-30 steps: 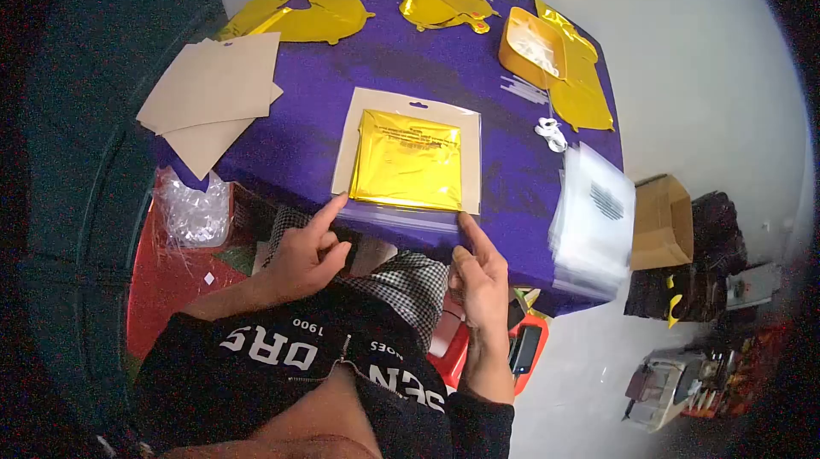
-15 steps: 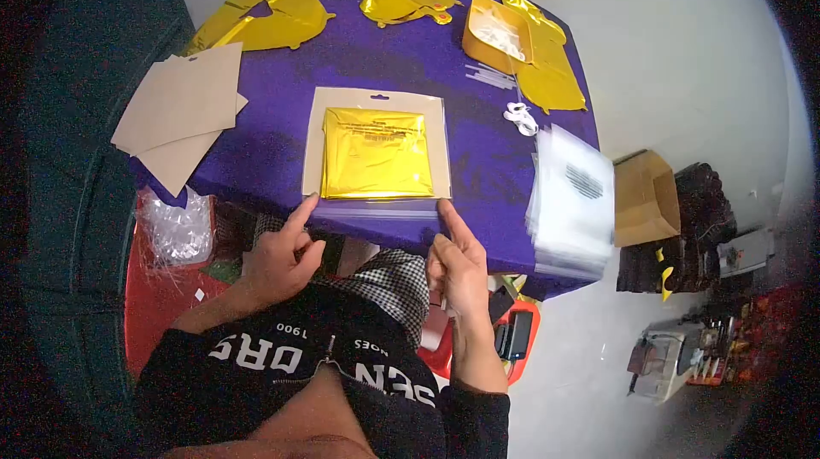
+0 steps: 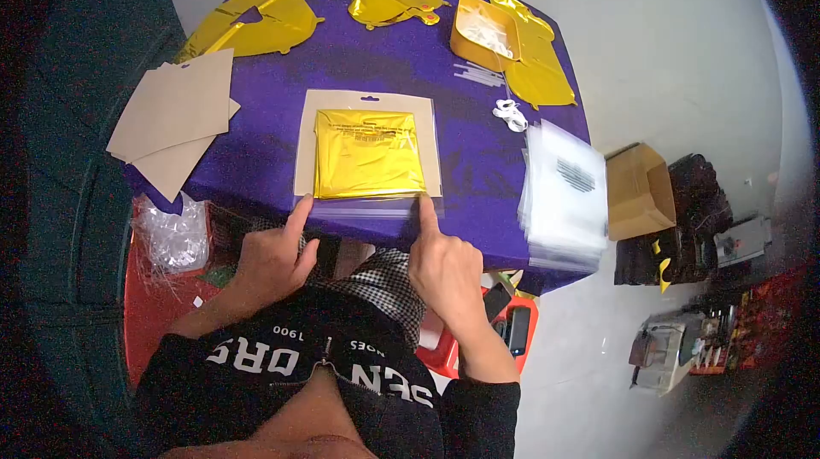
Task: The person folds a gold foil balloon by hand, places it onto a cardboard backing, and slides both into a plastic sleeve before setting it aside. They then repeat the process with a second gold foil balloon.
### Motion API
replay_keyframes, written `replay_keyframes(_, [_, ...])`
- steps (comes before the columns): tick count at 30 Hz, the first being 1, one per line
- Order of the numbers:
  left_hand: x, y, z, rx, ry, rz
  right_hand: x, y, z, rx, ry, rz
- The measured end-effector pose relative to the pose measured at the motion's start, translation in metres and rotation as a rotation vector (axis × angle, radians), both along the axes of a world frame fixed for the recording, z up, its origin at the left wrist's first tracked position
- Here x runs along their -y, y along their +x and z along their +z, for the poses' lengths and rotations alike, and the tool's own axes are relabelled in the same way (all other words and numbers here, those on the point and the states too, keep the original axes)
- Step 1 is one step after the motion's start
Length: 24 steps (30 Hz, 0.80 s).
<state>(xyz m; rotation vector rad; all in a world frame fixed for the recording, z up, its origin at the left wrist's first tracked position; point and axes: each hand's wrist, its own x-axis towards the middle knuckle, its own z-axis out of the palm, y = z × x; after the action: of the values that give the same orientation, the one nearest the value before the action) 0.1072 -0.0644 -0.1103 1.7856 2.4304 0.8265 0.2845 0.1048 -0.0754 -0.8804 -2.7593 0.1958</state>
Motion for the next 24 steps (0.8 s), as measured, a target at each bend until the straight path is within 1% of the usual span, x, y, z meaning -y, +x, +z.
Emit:
replay_keyframes(3, [0.001, -0.001, 0.001, -0.001, 0.000, -0.001, -0.001, 0.000, -0.001, 0.009, 0.007, -0.023])
replay_keyframes(6, [0.002, -0.002, -0.002, -0.004, 0.020, -0.002, -0.001, -0.001, 0.005, 0.058, -0.148, -0.069])
replay_keyframes(9, [0.002, -0.004, -0.002, -0.005, 0.025, -0.008, -0.015, 0.004, -0.017, -0.219, -0.374, 0.016])
replay_keyframes(12, [0.003, -0.005, -0.001, 0.002, 0.060, -0.017, -0.010, 0.002, -0.007, -0.367, -0.837, -0.117])
replay_keyframes(15, [0.004, -0.006, -0.002, 0.012, 0.041, -0.021, -0.006, -0.003, 0.002, -0.474, -1.160, -0.180])
replay_keyframes(18, [0.004, -0.007, 0.001, 0.040, 0.046, -0.028, -0.009, -0.005, -0.002, -0.457, -1.179, -0.158])
replay_keyframes(21, [0.006, -0.008, 0.004, 0.029, 0.060, -0.029, -0.010, -0.005, -0.007, -0.537, -1.226, -0.177])
replay_keyframes(24, [0.006, -0.009, 0.004, 0.021, 0.060, -0.028, -0.011, -0.007, -0.005, -0.520, -1.239, -0.173])
